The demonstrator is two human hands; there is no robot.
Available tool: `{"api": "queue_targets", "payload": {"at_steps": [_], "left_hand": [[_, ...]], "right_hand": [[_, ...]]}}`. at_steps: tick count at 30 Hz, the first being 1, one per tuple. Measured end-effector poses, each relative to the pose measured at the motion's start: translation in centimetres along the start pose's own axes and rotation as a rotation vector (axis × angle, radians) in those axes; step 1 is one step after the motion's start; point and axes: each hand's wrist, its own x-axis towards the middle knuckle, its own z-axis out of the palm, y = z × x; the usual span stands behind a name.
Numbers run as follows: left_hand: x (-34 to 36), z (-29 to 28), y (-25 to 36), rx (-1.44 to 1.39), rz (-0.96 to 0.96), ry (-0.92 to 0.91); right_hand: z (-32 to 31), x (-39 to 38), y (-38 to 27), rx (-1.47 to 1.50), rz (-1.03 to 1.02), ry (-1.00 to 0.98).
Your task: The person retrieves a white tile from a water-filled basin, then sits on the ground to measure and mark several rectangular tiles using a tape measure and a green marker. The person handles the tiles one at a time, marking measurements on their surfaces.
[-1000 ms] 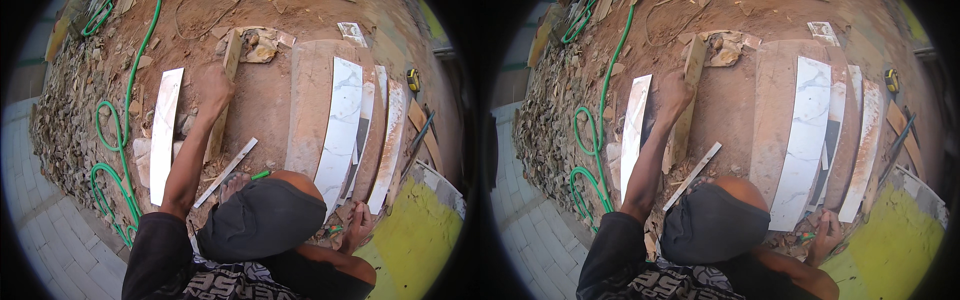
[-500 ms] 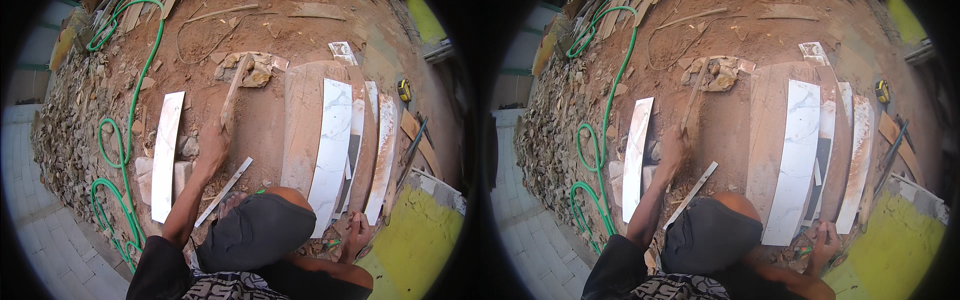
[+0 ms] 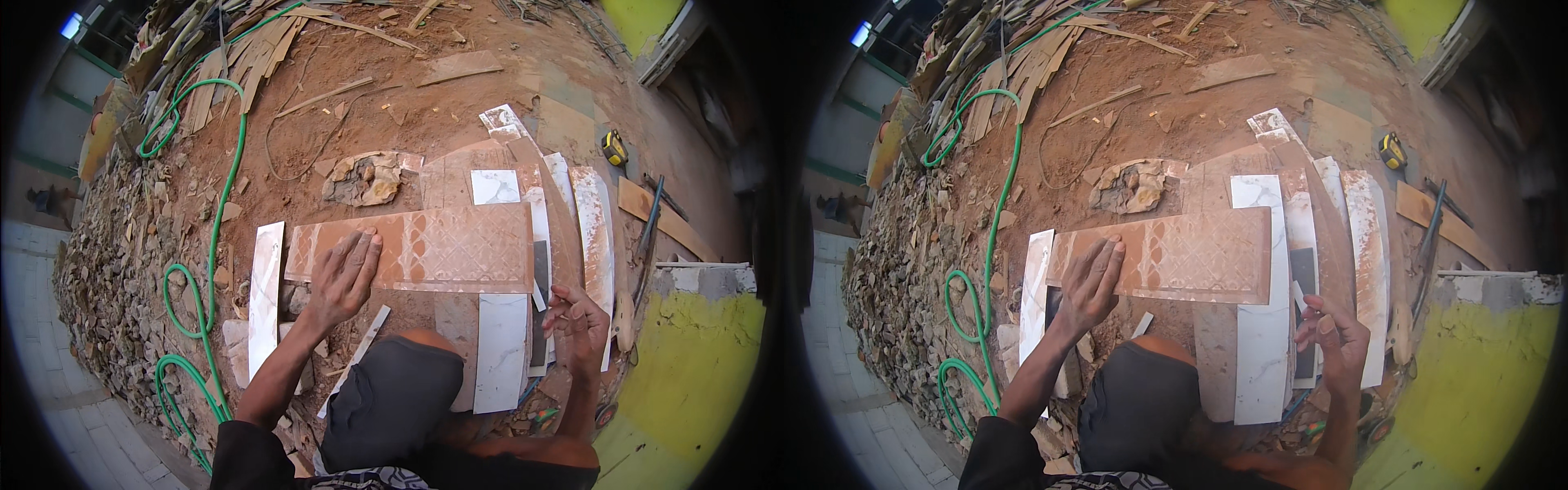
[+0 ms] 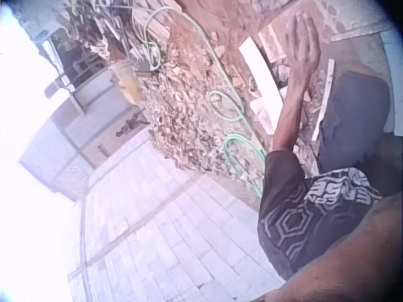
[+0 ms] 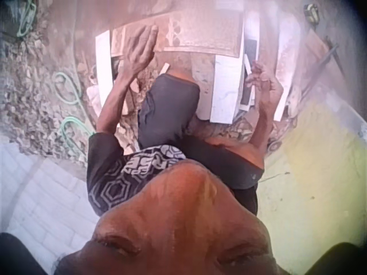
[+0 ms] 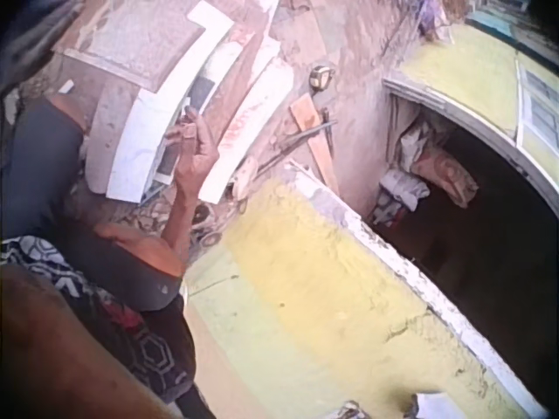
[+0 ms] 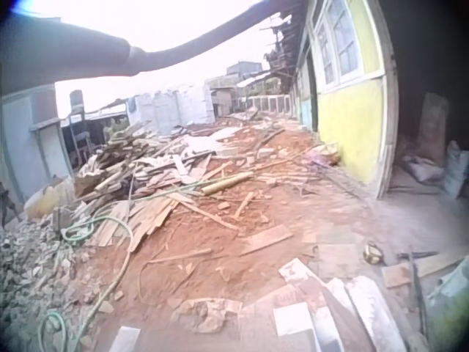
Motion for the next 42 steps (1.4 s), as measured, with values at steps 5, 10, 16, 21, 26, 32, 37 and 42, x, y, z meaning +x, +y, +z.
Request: {"api": "queue_targets", "payload": {"at_steps": [5, 10, 16, 21, 26, 32, 37, 42], "left_hand": [[5.8, -0.1, 0.1, 0.071, 0.284, 0.027], [10.1, 0.9, 3.2, -0.098, 0.251, 0.003], [13.8, 2.5, 6.7, -0.391, -0.261, 0.029], [19.2, 2.2, 9.2, -0.781, -0.568, -0.096], [21.6, 2.8, 10.5, -1.287, -0.881, -0.232], [20.2, 3.6, 6.4, -1.342, -1.04, -0.305], [12.0, 1.9, -1.6, -1.125, -1.131, -0.338], [3.4, 1.0, -2.8, -0.857, -1.271, -0.275]], "right_hand": [[1.7, 0.9, 0.0, 0.452, 0.015, 0.043], [-1.4, -0.7, 0.7, 0.745, 0.003, 0.001], [-4.0, -3.7, 4.8, 0.594, -0.017, 0.21], [-3.0, -4.7, 4.8, 0.354, 0.006, 0.271], [-1.6, -4.0, 4.3, 0.199, -0.107, 0.224], [-4.7, -4.3, 7.1, -0.022, -0.138, 0.378], [-6.2, -5.3, 10.0, -0.087, 0.113, 0.472], [-9.0, -7.4, 12.5, -0.159, 0.188, 0.465]]}}
